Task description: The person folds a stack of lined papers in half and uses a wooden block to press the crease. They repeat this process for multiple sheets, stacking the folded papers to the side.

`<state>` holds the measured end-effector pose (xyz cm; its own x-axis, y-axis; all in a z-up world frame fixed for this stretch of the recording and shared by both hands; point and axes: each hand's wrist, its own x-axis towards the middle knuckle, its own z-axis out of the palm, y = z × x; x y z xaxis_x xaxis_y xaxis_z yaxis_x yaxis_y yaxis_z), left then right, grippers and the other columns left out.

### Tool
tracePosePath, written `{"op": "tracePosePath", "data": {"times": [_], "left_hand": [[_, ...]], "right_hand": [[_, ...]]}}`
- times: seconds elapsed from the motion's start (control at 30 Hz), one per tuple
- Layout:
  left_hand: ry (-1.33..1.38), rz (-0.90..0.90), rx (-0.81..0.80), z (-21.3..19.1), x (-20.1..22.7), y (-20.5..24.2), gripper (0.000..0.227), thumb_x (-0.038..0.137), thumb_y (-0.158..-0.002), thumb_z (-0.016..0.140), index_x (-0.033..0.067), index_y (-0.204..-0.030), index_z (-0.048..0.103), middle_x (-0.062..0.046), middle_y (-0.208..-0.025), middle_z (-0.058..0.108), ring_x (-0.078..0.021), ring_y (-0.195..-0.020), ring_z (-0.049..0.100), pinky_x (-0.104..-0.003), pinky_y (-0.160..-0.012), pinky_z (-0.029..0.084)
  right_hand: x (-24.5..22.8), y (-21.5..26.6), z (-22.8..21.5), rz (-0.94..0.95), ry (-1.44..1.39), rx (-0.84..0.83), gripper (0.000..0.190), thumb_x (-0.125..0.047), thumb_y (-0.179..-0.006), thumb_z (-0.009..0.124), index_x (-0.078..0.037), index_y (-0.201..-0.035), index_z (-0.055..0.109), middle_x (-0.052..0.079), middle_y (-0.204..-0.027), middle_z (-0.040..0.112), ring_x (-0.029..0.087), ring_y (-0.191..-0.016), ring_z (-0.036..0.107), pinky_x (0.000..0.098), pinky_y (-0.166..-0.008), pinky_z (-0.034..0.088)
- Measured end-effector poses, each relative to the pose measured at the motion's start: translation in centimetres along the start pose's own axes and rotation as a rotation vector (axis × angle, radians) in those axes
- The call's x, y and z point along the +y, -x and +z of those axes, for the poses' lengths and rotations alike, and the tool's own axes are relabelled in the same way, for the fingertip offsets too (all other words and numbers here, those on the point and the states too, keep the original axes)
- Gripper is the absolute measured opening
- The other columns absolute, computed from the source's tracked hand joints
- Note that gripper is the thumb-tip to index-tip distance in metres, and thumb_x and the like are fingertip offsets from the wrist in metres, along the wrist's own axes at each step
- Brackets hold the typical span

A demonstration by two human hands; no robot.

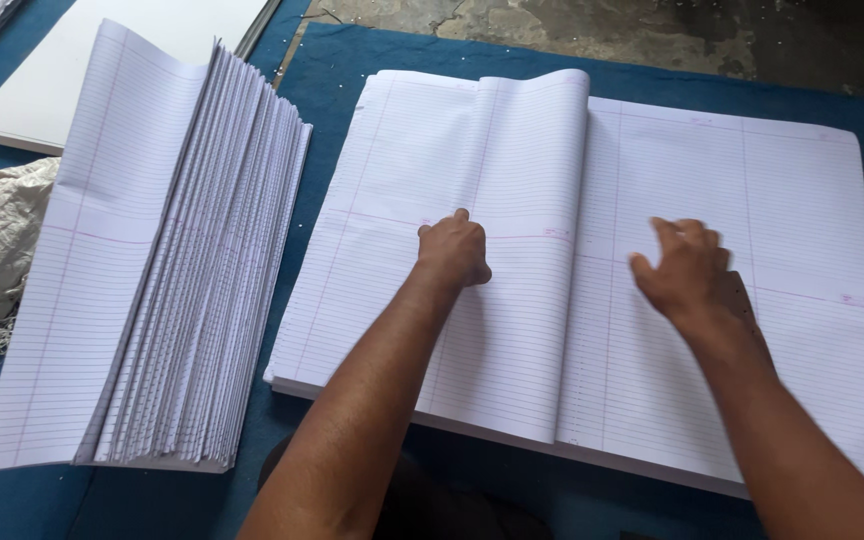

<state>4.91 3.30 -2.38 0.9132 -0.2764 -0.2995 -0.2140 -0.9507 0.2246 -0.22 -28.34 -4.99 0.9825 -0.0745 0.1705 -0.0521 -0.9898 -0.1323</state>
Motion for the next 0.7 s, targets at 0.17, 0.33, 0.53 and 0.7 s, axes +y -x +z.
{"op": "tracePosePath", "data": {"times": [0.17, 0.33, 0.53, 0.7], "left_hand": [[0.008, -0.030, -0.124, -2.0, 0.6, 0.0, 0.047, 0.036, -0.064, 0.093, 0.0093, -0.100, 0.078, -0.009, -0.131, 0.056, -0.0273, -0.113, 0.063, -0.047, -0.098, 0.054], [-0.060, -0.026, -0.125, -2.3, 1.3, 0.8, 0.066, 0.047, -0.060, 0.098, 0.0067, -0.107, 0.074, -0.010, -0.134, 0.053, -0.0273, -0.118, 0.060, -0.047, -0.096, 0.054], [-0.082, -0.068, -0.127, -2.6, 2.7, 1.5, 0.094, 0.043, -0.063, 0.098, 0.0175, -0.142, 0.053, -0.011, -0.138, 0.052, -0.0288, -0.127, 0.056, -0.048, -0.103, 0.050], [-0.163, -0.067, -0.169, -2.8, 3.3, 1.4, 0.110, 0.045, -0.066, 0.094, 0.0342, -0.157, 0.033, -0.015, -0.153, 0.043, -0.0310, -0.134, 0.052, -0.053, -0.109, 0.045]], "right_hand": [[4.9, 0.5, -1.9, 0.237, 0.152, -0.115, 0.075, -0.046, -0.084, 0.073, -0.008, -0.146, 0.057, 0.026, -0.136, 0.058, 0.041, -0.127, 0.051, 0.0555, -0.104, 0.042], [7.6, 1.5, -3.5, 0.400, 0.156, -0.220, 0.073, -0.050, -0.085, 0.074, -0.008, -0.144, 0.058, 0.028, -0.129, 0.061, 0.041, -0.121, 0.059, 0.0549, -0.089, 0.053], [9.2, 3.2, -3.5, 0.591, 0.115, -0.444, 0.067, -0.050, -0.081, 0.080, 0.002, -0.123, 0.075, 0.024, -0.094, 0.076, 0.038, -0.084, 0.080, 0.0471, -0.080, 0.061], [9.7, 3.9, -3.0, 0.572, -0.014, -0.400, 0.062, -0.036, -0.076, 0.086, -0.002, -0.125, 0.071, 0.024, -0.095, 0.075, 0.036, -0.087, 0.077, 0.0455, -0.081, 0.057]]}}
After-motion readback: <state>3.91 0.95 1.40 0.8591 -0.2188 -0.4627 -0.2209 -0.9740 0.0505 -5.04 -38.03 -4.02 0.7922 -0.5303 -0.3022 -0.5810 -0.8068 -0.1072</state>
